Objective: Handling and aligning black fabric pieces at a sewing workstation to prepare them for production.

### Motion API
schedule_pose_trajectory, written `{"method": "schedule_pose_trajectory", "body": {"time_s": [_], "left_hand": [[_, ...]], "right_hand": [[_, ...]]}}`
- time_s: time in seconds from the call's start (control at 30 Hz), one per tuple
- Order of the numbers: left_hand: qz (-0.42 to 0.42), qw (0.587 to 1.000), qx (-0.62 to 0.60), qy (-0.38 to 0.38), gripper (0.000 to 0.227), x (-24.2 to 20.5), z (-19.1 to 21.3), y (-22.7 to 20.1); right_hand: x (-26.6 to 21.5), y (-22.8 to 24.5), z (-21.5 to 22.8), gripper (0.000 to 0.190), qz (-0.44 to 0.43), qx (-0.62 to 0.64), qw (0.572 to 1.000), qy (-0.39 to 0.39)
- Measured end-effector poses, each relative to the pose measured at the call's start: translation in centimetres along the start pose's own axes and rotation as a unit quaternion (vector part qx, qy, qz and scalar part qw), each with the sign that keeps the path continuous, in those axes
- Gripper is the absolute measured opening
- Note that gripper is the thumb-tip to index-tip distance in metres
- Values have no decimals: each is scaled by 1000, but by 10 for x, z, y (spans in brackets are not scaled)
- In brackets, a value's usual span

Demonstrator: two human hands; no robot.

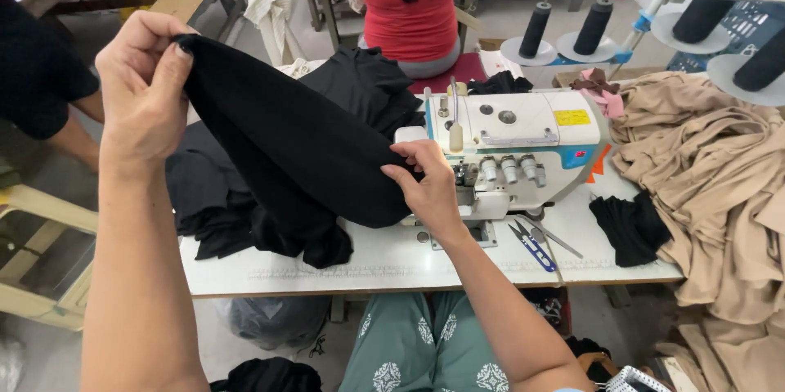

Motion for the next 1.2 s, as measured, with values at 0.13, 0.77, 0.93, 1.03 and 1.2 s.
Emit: {"method": "schedule_pose_trajectory", "body": {"time_s": [0.13,0.77,0.93,1.03,1.2], "left_hand": [[1,1000,2,5,23,-16,6,-2],[-6,998,-35,-47,25,-40,20,9],[3,998,-35,-52,21,-44,23,8],[3,998,-31,-56,20,-48,25,9],[-1,997,-30,-69,22,-56,31,12]], "right_hand": [[2,-2,-6,17,-52,23,998,22],[1,16,-4,9,39,29,999,13],[-8,13,-11,10,49,6,999,22],[-8,7,-15,9,51,13,998,39],[1,8,-18,7,67,18,993,98]]}}
Point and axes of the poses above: each hand's wrist, its own x-axis towards the middle knuckle, its own z-axis out of the back of the hand, y = z × x, the point moved 8 cm from there along x, towards the middle knuckle, and after that the axes turned 11 degrees about x, right-handed, at the moved point
